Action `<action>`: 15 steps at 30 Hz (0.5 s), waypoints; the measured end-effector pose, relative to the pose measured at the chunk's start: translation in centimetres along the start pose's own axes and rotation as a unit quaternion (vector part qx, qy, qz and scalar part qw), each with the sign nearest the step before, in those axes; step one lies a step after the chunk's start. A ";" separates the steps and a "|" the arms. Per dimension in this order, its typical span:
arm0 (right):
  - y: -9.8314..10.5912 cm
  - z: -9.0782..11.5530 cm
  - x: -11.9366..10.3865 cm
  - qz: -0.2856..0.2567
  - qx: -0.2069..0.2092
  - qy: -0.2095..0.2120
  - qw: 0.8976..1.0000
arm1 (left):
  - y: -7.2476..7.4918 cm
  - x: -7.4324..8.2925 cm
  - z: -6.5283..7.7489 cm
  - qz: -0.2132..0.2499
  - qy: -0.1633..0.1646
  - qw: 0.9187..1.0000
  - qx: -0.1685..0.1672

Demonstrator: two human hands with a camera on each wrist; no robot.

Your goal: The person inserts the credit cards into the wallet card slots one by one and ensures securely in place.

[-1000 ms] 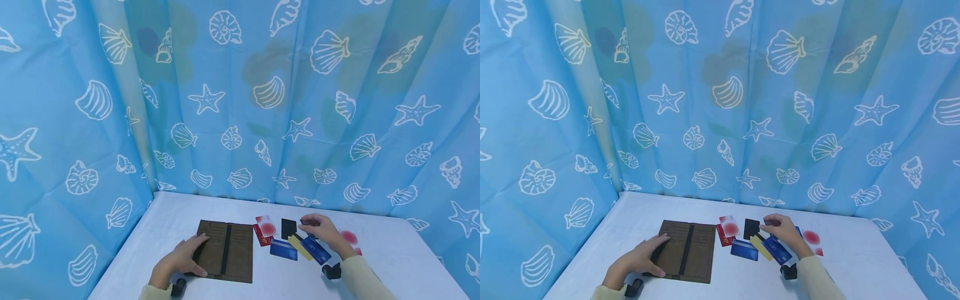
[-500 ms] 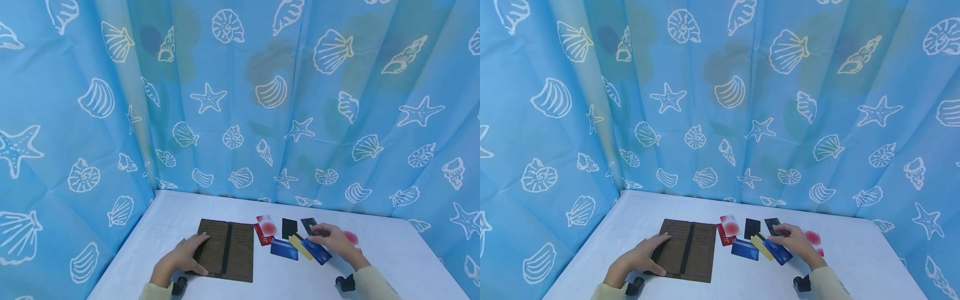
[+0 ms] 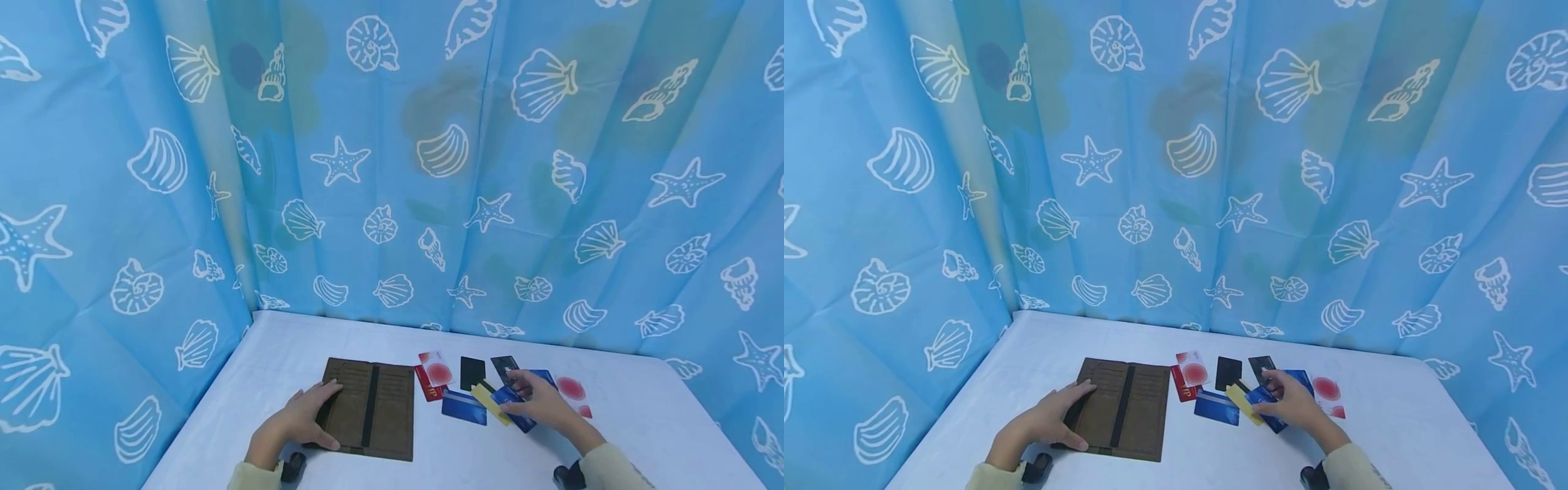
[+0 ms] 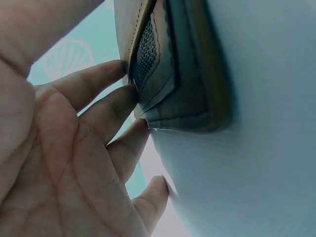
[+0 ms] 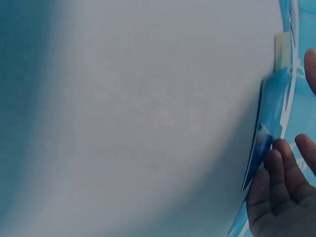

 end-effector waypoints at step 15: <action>-0.5 0.4 -0.5 0.057 0.003 0.021 0.998 | 0.0 0.0 -0.1 -0.014 0.005 1.000 0.000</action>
Point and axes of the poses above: each hand's wrist, its own z-axis away from the middle knuckle, its own y-axis out of the back of the hand, x = y × z, the point moved 9 cm from there along -z, towards the middle knuckle, and after that the axes turned 12 degrees about x, right-handed, at the moved point
